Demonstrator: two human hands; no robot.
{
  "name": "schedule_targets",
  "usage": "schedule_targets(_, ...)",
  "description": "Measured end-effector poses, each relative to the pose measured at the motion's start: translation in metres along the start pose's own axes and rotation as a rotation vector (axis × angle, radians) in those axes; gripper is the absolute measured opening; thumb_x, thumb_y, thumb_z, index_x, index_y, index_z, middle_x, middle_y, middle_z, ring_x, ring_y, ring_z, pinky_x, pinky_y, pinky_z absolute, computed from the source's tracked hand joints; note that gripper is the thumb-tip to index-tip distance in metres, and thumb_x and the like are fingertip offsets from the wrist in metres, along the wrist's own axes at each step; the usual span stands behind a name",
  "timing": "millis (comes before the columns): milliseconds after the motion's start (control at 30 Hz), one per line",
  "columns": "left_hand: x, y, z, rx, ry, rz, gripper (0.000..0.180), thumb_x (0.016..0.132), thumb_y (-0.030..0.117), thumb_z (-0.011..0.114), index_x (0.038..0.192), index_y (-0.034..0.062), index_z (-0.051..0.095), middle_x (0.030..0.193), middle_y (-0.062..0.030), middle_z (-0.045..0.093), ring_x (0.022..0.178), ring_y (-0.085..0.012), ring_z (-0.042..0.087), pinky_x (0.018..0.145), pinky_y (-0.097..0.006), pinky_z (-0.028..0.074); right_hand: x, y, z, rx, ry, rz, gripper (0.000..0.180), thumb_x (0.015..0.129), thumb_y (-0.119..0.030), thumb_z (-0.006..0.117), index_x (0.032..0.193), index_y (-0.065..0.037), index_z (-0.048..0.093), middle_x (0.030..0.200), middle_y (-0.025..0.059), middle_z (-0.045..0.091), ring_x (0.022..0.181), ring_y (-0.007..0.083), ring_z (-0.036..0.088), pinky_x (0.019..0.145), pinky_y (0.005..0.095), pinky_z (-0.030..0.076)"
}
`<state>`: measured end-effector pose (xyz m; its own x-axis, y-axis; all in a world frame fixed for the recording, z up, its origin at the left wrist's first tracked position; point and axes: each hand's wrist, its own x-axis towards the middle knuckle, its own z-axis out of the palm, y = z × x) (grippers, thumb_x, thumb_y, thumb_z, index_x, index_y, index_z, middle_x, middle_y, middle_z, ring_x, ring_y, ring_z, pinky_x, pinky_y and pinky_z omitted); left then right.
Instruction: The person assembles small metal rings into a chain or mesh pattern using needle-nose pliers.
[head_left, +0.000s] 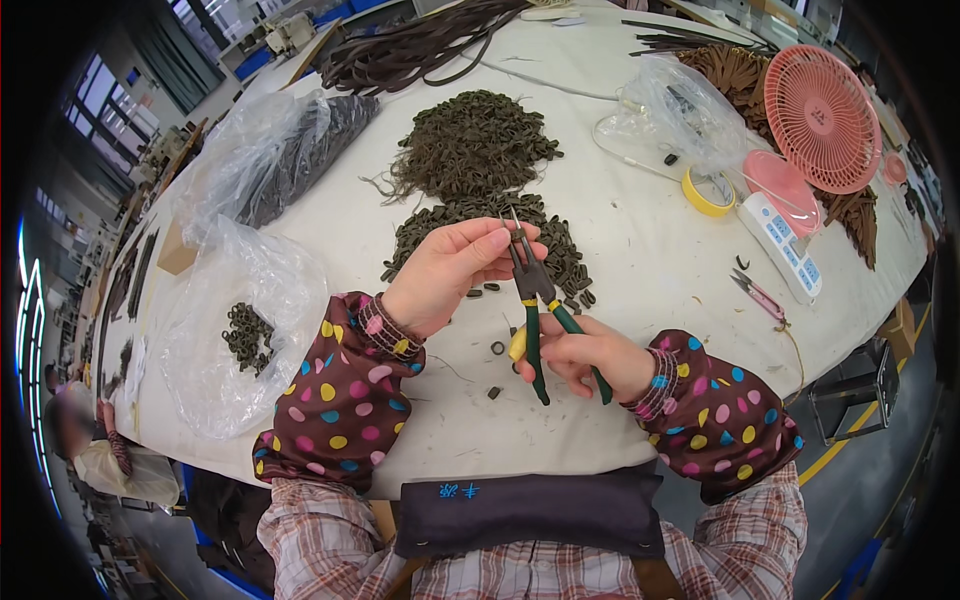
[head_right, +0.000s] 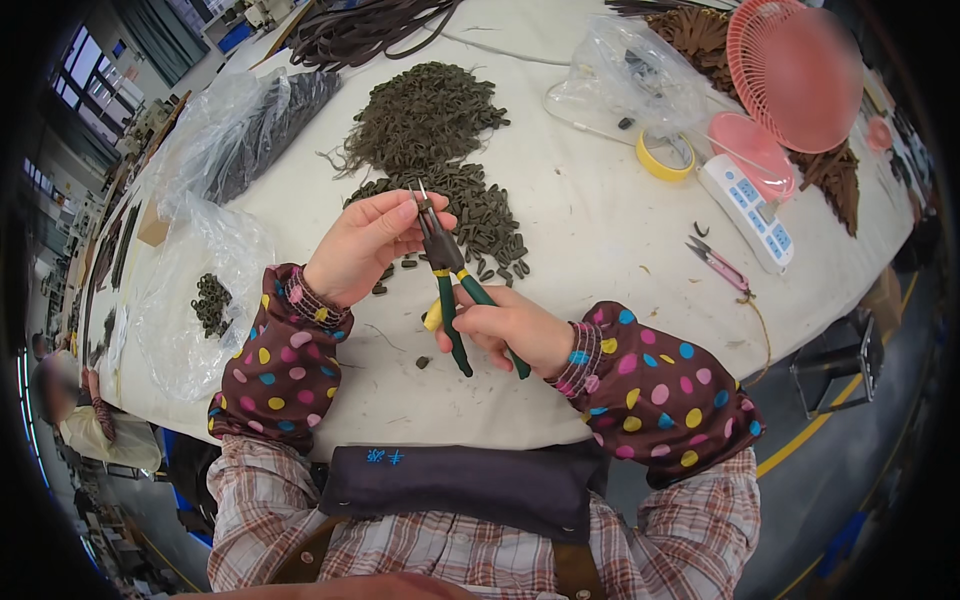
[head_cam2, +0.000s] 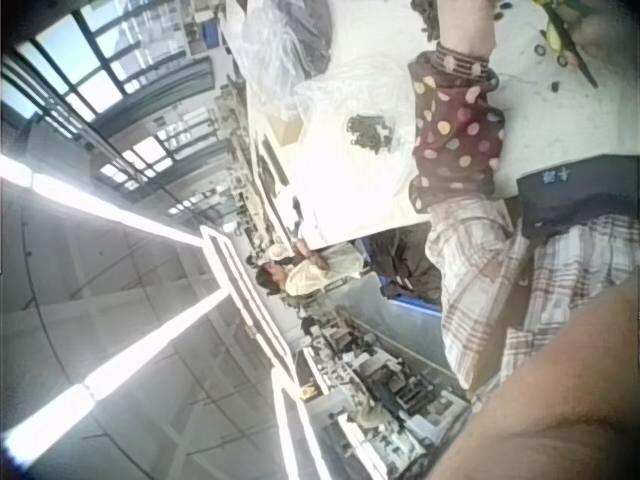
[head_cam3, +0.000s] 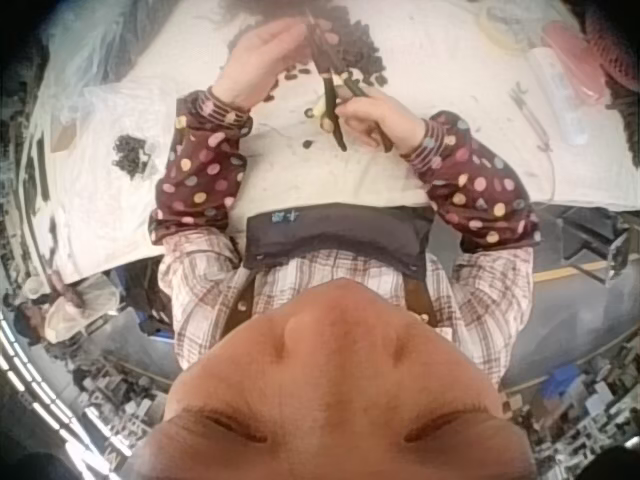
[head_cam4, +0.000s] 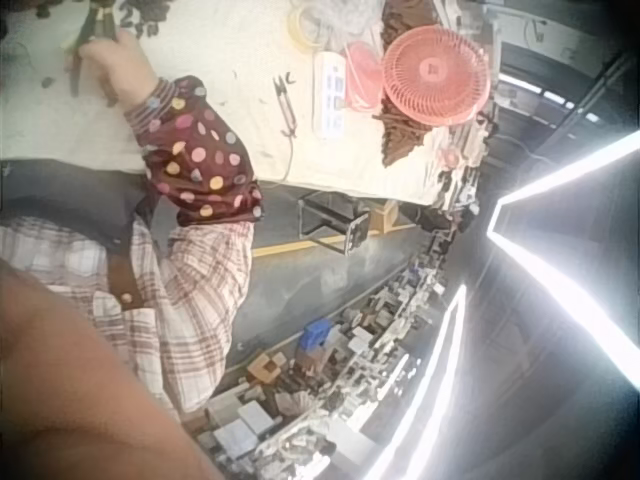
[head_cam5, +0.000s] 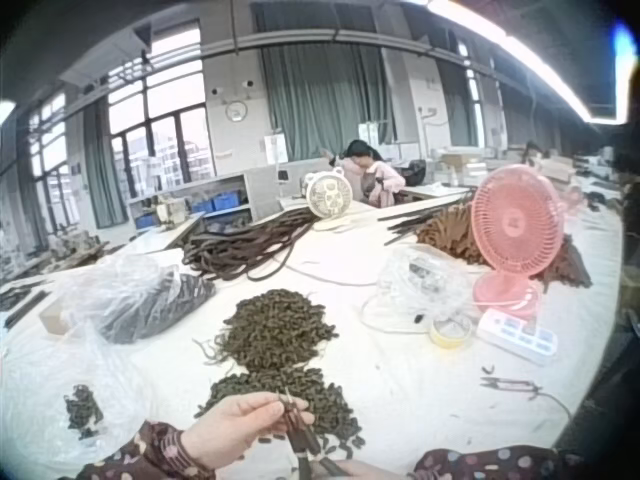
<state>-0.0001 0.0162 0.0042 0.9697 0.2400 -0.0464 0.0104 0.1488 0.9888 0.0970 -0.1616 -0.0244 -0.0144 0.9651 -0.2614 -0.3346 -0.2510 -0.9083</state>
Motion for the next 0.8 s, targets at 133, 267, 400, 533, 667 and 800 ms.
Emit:
schedule_targets(133, 0.0, 0.005, 0.003, -0.084, 0.005, -0.048, 0.03, 0.092, 0.021, 0.047, 0.113, 0.0007, 0.055, 0.101, -0.0089, 0.062, 0.09, -0.0137, 0.059, 0.085, -0.028, 0.044, 0.0, -0.001, -0.005, 0.121, -0.096, 0.022, 0.028, 0.08, -0.019, 0.044, 0.1, -0.001, 0.051, 0.083, 0.0027, 0.055, 0.045, 0.0008, 0.034, 0.039, 0.0181, 0.035)
schedule_targets(267, 0.001, 0.003, 0.003, -0.006, 0.044, -0.048, 0.029, 0.091, 0.019, 0.047, 0.111, -0.0003, 0.055, 0.1, -0.0086, 0.063, 0.089, -0.0136, 0.06, 0.084, -0.028, 0.044, 0.001, 0.001, -0.007, 0.119, -0.12, 0.027, 0.028, 0.081, -0.019, 0.044, 0.101, -0.001, 0.051, 0.083, 0.0025, 0.055, 0.045, 0.0008, 0.034, 0.039, 0.018, 0.035)
schedule_targets(400, 0.0, 0.0, 0.004, 0.054, 0.079, -0.013, 0.029, 0.09, 0.019, 0.047, 0.109, -0.0006, 0.056, 0.097, -0.0094, 0.063, 0.089, -0.0141, 0.06, 0.084, -0.028, 0.045, 0.002, 0.001, -0.005, 0.072, -0.083, 0.032, 0.028, 0.08, -0.018, 0.044, 0.101, -0.001, 0.051, 0.082, 0.0019, 0.055, 0.045, 0.0008, 0.034, 0.039, 0.0179, 0.035)
schedule_targets(533, 0.0, -0.001, 0.008, 0.124, 0.098, 0.025, 0.029, 0.09, 0.02, 0.047, 0.109, -0.0008, 0.057, 0.096, -0.01, 0.064, 0.09, -0.0147, 0.06, 0.084, -0.028, 0.045, 0.001, 0.002, 0.0, -0.057, 0.01, -0.003, 0.027, 0.079, -0.018, 0.044, 0.099, -0.001, 0.052, 0.082, 0.0008, 0.055, 0.045, 0.0008, 0.033, 0.039, 0.0178, 0.035)
schedule_targets(667, 0.002, 0.0, 0.004, 0.096, 0.089, 0.025, 0.029, 0.091, 0.02, 0.047, 0.109, -0.0007, 0.057, 0.097, -0.01, 0.063, 0.09, -0.0147, 0.06, 0.084, -0.028, 0.045, 0.001, -0.002, -0.005, 0.036, -0.077, 0.059, 0.027, 0.08, -0.018, 0.044, 0.1, -0.001, 0.052, 0.083, 0.0007, 0.055, 0.045, 0.0006, 0.033, 0.039, 0.0174, 0.034)
schedule_targets(800, 0.0, 0.006, 0.003, 0.01, 0.066, -0.032, 0.029, 0.091, 0.02, 0.047, 0.108, -0.0005, 0.057, 0.099, -0.0104, 0.063, 0.09, -0.0149, 0.06, 0.084, -0.028, 0.045, 0.002, 0.002, -0.011, 0.212, -0.2, 0.081, 0.028, 0.081, -0.019, 0.044, 0.102, -0.001, 0.051, 0.086, 0.0011, 0.055, 0.045, 0.0004, 0.032, 0.039, 0.0172, 0.034)
